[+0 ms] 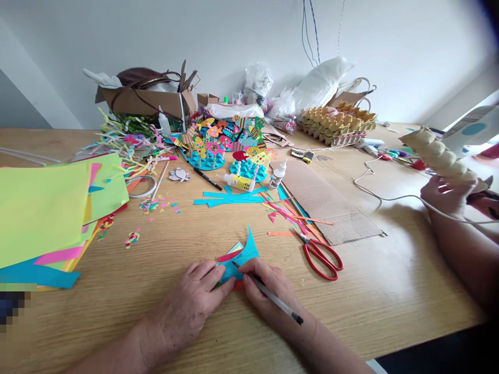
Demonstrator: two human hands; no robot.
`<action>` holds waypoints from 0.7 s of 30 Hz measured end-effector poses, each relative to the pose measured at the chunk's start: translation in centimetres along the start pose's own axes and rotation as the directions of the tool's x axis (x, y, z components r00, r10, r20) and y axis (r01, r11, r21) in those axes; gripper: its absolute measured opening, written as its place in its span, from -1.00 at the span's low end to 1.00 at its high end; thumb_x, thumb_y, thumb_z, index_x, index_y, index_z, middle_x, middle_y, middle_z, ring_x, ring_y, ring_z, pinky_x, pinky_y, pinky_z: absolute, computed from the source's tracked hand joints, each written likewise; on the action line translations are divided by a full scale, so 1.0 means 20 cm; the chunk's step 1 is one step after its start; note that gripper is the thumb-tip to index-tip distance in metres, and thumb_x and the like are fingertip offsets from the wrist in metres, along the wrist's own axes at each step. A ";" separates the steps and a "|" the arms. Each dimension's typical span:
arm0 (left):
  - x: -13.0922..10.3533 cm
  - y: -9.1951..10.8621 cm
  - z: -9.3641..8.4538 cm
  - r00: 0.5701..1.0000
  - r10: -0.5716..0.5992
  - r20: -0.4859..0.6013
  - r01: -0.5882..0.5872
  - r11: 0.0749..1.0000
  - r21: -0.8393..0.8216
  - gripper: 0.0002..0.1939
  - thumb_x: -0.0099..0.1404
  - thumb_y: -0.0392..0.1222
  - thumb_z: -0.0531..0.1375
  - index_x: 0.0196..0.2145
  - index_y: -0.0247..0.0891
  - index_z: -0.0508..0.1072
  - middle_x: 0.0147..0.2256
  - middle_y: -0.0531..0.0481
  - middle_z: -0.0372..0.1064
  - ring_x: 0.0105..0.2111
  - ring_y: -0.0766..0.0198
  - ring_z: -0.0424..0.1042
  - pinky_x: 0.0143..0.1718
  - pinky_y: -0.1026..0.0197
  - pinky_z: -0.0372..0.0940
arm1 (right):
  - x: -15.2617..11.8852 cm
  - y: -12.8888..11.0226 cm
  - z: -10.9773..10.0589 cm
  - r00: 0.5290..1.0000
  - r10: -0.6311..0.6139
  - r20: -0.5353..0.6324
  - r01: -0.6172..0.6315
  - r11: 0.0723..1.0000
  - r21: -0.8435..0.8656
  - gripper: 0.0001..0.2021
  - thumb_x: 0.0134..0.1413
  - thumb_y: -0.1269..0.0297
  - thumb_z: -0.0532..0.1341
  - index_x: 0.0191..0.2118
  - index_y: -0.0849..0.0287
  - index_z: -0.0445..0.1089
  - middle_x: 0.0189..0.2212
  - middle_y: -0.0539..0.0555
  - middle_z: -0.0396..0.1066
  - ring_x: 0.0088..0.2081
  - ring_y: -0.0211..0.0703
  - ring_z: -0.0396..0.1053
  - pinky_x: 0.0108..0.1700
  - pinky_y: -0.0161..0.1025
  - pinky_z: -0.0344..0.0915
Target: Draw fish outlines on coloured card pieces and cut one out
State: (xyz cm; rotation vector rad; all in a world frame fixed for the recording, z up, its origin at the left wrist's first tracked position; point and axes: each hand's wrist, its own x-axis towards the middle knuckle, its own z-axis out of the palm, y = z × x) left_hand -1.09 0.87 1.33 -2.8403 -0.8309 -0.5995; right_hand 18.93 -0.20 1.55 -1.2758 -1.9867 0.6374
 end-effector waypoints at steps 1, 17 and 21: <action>0.00 0.00 0.00 1.000 -0.004 -0.002 0.004 1.000 -0.003 -0.61 0.45 -0.33 -0.19 -0.05 -0.26 0.39 -0.21 -0.11 0.34 -0.18 0.12 0.27 -0.19 0.09 0.22 | 0.00 0.00 0.00 1.000 -0.003 -0.002 0.003 1.000 0.002 -0.87 0.04 0.46 0.04 -0.36 0.11 0.26 -0.62 -0.09 0.30 -0.60 -0.27 0.25 -0.46 -0.34 0.25; -0.03 0.00 0.03 0.999 -0.016 0.034 0.017 1.000 -0.026 -0.68 0.42 -0.34 -0.07 0.01 -0.23 0.37 -0.18 -0.11 0.33 -0.15 0.09 0.27 -0.15 0.07 0.23 | 0.00 -0.01 -0.01 1.000 -0.009 0.019 0.009 1.000 0.007 -0.87 0.03 0.46 0.02 -0.38 0.11 0.25 -0.60 -0.07 0.32 -0.59 -0.27 0.26 -0.46 -0.35 0.23; -0.02 0.00 0.02 1.000 -0.010 0.013 0.010 1.000 -0.026 -0.68 0.41 -0.34 -0.06 0.00 -0.23 0.37 -0.18 -0.09 0.33 -0.14 0.10 0.27 -0.13 0.08 0.23 | -0.01 -0.01 -0.02 1.000 -0.006 0.010 0.005 0.999 0.037 -0.86 0.00 0.48 0.01 -0.41 0.12 0.24 -0.61 -0.08 0.30 -0.59 -0.28 0.26 -0.47 -0.37 0.21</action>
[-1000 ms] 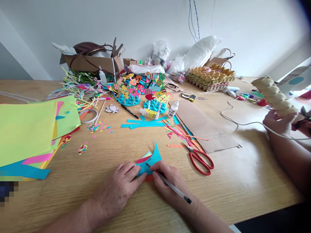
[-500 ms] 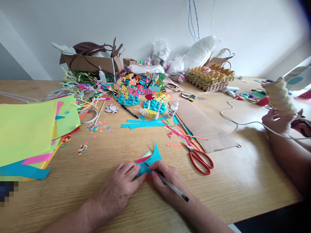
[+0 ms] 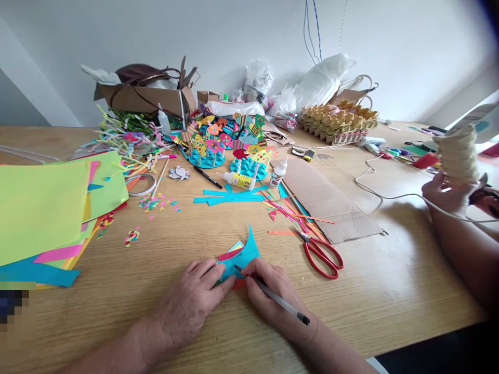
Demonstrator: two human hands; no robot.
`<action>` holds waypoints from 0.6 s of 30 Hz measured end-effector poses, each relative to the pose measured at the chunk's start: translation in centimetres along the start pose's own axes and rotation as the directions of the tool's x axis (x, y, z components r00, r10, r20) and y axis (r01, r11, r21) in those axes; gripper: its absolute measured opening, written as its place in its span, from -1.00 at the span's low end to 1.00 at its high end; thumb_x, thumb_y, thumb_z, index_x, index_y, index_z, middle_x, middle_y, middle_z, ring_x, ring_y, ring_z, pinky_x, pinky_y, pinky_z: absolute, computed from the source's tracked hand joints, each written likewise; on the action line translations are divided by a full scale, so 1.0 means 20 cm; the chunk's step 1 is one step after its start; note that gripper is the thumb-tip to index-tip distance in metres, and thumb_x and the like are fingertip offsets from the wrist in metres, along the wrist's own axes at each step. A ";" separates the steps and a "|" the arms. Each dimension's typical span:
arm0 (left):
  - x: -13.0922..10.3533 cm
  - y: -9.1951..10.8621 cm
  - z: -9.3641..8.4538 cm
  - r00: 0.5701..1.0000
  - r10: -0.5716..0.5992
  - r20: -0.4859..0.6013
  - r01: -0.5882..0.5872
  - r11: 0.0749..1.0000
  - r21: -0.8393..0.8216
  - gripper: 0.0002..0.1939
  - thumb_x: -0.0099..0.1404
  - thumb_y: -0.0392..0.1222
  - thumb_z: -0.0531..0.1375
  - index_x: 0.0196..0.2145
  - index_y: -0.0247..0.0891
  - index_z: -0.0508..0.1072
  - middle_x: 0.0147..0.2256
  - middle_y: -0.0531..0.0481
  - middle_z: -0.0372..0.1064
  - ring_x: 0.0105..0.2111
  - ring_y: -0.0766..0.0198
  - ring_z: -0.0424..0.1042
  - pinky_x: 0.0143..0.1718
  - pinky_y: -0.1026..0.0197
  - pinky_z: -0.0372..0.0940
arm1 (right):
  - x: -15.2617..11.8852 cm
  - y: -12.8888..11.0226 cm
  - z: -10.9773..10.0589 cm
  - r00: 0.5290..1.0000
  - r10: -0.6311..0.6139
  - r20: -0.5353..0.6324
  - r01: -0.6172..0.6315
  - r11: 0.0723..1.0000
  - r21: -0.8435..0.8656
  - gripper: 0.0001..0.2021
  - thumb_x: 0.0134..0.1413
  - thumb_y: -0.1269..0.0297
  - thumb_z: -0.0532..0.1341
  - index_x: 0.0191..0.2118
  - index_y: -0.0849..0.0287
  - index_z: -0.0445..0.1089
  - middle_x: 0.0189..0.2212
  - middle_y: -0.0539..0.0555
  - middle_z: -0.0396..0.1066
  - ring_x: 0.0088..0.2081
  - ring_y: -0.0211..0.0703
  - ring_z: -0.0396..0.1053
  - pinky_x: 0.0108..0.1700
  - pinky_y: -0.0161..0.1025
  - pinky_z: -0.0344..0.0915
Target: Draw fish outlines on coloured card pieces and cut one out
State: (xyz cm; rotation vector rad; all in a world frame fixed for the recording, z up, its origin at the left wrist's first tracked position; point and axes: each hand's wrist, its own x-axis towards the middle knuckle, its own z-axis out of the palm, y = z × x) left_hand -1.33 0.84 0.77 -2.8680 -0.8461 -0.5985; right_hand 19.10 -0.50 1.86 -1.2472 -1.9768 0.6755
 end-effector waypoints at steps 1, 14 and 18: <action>0.00 0.00 0.00 1.000 0.003 0.000 -0.003 1.000 0.002 -0.68 0.41 -0.34 -0.07 0.00 -0.23 0.37 -0.18 -0.09 0.33 -0.15 0.11 0.27 -0.14 0.08 0.23 | 0.00 0.00 0.00 1.000 0.000 -0.007 0.000 1.000 0.007 -0.85 -0.02 0.49 0.00 -0.42 0.12 0.24 -0.61 -0.08 0.29 -0.59 -0.28 0.25 -0.48 -0.37 0.20; 0.00 0.00 0.01 0.999 0.016 -0.046 -0.015 0.999 0.032 -0.68 0.40 -0.36 -0.09 -0.08 -0.25 0.42 -0.19 -0.12 0.34 -0.15 0.11 0.28 -0.18 0.10 0.24 | -0.01 -0.01 -0.01 0.999 0.046 -0.004 -0.046 0.999 0.026 -0.86 -0.11 0.48 -0.01 -0.50 0.11 0.21 -0.66 -0.09 0.27 -0.63 -0.29 0.21 -0.53 -0.38 0.12; 0.00 0.00 0.00 0.996 0.011 -0.084 -0.008 1.000 0.027 -0.65 0.41 -0.39 -0.13 -0.13 -0.26 0.43 -0.20 -0.12 0.34 -0.15 0.11 0.28 -0.18 0.10 0.23 | -0.01 -0.01 -0.01 0.999 0.038 -0.007 -0.038 0.999 0.036 -0.86 -0.11 0.47 -0.02 -0.50 0.11 0.21 -0.67 -0.10 0.27 -0.63 -0.29 0.20 -0.53 -0.38 0.13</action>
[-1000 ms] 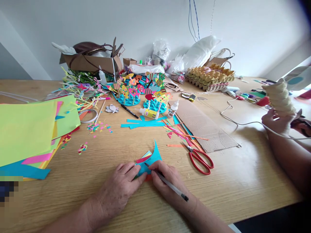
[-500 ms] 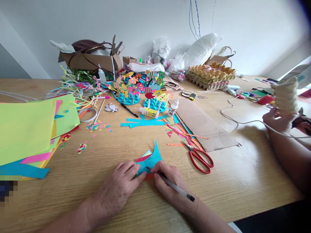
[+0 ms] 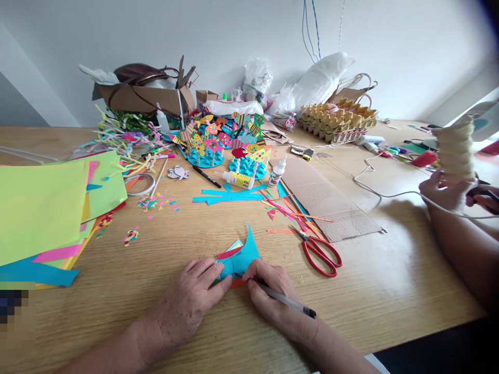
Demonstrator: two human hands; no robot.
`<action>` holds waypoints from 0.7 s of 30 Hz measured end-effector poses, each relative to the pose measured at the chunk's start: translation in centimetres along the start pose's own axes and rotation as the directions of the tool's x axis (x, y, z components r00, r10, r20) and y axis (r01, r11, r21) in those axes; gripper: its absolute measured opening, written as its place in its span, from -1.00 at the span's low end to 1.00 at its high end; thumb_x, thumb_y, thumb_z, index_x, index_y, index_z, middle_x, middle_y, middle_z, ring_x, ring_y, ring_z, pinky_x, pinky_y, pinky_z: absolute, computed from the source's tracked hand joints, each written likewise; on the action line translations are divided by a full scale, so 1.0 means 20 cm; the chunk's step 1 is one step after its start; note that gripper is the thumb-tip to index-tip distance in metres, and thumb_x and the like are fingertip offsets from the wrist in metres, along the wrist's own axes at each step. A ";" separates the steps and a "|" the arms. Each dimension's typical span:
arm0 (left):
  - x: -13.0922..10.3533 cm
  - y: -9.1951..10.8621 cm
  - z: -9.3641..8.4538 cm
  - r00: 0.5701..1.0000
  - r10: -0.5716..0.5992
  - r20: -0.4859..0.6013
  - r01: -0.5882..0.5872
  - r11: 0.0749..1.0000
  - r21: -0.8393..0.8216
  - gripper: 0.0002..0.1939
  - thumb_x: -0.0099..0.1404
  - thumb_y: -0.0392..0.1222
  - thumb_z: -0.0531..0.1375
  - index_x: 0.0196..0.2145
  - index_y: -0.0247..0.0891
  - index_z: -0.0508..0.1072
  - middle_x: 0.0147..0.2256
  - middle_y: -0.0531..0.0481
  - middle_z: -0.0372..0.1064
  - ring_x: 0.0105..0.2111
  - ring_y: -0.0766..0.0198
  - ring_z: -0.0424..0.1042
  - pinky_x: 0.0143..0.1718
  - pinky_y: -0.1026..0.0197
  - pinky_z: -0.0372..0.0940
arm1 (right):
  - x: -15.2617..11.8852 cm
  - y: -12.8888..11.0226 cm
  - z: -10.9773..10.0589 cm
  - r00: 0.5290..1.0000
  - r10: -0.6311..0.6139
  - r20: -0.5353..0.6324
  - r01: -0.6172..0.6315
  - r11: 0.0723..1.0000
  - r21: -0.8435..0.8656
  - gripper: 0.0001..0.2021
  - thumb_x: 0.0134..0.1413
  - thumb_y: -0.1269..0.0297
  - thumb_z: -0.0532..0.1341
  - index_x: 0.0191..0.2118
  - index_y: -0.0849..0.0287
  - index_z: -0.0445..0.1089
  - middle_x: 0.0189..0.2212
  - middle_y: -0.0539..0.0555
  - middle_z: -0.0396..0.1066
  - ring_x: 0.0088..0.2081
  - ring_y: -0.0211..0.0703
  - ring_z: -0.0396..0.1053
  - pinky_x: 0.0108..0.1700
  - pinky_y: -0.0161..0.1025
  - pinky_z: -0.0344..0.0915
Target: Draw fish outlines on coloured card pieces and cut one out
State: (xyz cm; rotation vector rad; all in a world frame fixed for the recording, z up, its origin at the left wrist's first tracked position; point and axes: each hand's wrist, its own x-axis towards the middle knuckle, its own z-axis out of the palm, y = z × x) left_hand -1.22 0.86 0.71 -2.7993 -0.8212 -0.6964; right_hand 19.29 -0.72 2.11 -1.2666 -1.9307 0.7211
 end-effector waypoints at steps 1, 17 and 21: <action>0.00 0.00 0.00 1.000 0.002 -0.005 -0.002 1.000 0.002 -0.64 0.41 -0.39 -0.14 -0.13 -0.26 0.43 -0.20 -0.12 0.34 -0.16 0.11 0.28 -0.18 0.10 0.23 | 0.00 0.00 0.00 1.000 -0.003 -0.002 0.003 1.000 0.006 -0.86 -0.11 0.47 -0.02 -0.50 0.11 0.21 -0.67 -0.10 0.26 -0.63 -0.29 0.20 -0.53 -0.38 0.13; 0.00 0.00 0.00 1.000 0.011 -0.014 -0.011 1.000 0.006 -0.59 0.46 -0.33 -0.20 -0.13 -0.27 0.43 -0.22 -0.13 0.35 -0.18 0.11 0.29 -0.20 0.09 0.23 | 0.02 0.01 0.02 0.999 0.031 0.015 -0.031 0.999 -0.011 -0.88 0.05 0.44 0.04 -0.37 0.12 0.28 -0.62 -0.10 0.28 -0.60 -0.28 0.23 -0.47 -0.36 0.22; 0.00 0.00 0.00 1.000 0.006 -0.008 -0.006 1.000 -0.009 -0.57 0.47 -0.32 -0.23 -0.12 -0.28 0.42 -0.22 -0.12 0.35 -0.18 0.11 0.29 -0.21 0.08 0.24 | 0.02 0.01 0.02 0.999 0.029 0.025 -0.029 0.999 -0.019 -0.88 0.06 0.43 0.04 -0.36 0.13 0.29 -0.61 -0.08 0.30 -0.59 -0.28 0.24 -0.46 -0.36 0.23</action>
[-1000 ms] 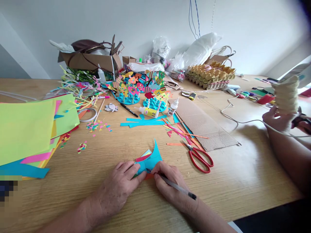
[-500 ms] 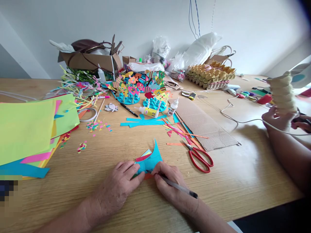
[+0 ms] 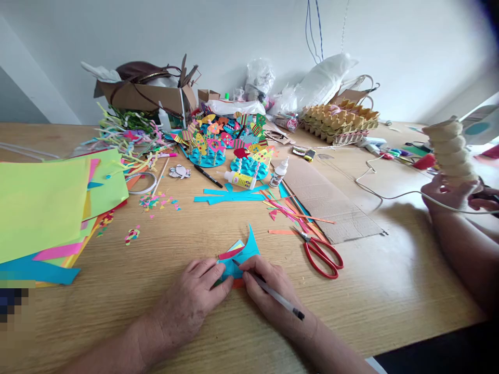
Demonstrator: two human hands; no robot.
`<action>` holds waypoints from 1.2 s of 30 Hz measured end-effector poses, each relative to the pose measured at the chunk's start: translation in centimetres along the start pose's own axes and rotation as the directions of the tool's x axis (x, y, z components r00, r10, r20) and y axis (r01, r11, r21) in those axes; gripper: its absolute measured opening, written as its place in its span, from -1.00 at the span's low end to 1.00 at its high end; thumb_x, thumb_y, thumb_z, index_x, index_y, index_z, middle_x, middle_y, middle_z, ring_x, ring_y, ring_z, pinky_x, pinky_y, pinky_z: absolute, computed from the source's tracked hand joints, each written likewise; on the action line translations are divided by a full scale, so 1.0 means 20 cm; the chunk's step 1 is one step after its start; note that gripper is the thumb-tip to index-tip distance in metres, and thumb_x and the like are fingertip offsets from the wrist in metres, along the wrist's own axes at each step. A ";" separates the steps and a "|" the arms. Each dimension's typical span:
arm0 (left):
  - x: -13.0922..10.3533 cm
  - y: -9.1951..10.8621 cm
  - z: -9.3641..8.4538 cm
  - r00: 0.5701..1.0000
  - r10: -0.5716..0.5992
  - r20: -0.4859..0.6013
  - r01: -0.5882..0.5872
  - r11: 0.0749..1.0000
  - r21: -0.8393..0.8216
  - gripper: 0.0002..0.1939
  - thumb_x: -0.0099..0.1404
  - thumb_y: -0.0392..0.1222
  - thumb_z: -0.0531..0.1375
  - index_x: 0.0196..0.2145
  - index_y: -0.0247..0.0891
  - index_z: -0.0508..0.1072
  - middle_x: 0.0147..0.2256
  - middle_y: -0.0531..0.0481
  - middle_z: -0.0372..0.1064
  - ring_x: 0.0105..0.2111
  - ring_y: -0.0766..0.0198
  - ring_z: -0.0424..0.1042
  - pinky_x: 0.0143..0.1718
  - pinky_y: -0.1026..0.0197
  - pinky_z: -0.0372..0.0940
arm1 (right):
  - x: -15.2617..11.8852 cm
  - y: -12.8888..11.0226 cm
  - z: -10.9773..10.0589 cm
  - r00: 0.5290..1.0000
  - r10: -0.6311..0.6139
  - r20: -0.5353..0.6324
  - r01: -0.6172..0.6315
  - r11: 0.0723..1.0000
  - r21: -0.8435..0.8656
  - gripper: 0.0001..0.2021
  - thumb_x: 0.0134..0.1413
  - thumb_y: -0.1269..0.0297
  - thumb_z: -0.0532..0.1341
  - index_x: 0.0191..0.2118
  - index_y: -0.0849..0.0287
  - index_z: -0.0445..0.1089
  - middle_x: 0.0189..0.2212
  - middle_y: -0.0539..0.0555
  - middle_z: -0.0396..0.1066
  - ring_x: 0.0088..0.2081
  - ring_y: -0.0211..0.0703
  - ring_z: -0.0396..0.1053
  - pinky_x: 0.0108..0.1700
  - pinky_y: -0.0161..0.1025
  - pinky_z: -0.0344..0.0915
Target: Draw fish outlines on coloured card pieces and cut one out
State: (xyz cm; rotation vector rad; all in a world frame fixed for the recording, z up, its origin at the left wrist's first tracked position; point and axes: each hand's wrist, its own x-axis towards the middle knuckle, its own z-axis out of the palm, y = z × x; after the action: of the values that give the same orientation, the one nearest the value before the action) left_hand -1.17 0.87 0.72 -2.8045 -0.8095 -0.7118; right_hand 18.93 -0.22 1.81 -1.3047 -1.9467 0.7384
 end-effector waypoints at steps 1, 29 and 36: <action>0.00 0.00 0.00 1.000 -0.003 -0.002 0.003 1.000 0.000 -0.57 0.47 -0.32 -0.23 -0.12 -0.28 0.42 -0.22 -0.12 0.35 -0.18 0.10 0.29 -0.21 0.08 0.24 | 0.00 0.00 0.00 1.000 0.002 0.001 -0.002 1.000 -0.004 -0.88 0.06 0.43 0.04 -0.36 0.13 0.29 -0.60 -0.08 0.31 -0.58 -0.28 0.25 -0.46 -0.36 0.23; -0.01 -0.01 0.02 1.000 0.003 -0.003 -0.003 1.000 0.000 -0.61 0.46 -0.33 -0.19 -0.11 -0.27 0.42 -0.20 -0.12 0.33 -0.16 0.09 0.28 -0.19 0.07 0.25 | -0.02 -0.01 -0.01 0.999 0.003 -0.048 -0.001 0.999 0.041 -0.87 -0.03 0.46 0.02 -0.43 0.14 0.27 -0.64 -0.09 0.28 -0.60 -0.29 0.24 -0.51 -0.38 0.16; -0.01 0.00 0.02 1.000 -0.006 -0.013 0.006 1.000 -0.009 -0.60 0.46 -0.34 -0.21 -0.13 -0.27 0.41 -0.21 -0.11 0.32 -0.17 0.11 0.28 -0.19 0.07 0.25 | 0.00 0.00 0.00 0.999 -0.013 -0.034 0.013 1.000 0.009 -0.88 0.04 0.44 0.04 -0.37 0.14 0.29 -0.62 -0.09 0.29 -0.60 -0.29 0.23 -0.50 -0.37 0.19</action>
State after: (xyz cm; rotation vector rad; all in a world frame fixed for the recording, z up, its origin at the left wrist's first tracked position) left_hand -1.20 0.87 0.21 -2.8038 -0.8152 -0.7359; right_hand 18.83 -0.31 1.83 -1.2899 -1.9214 0.7139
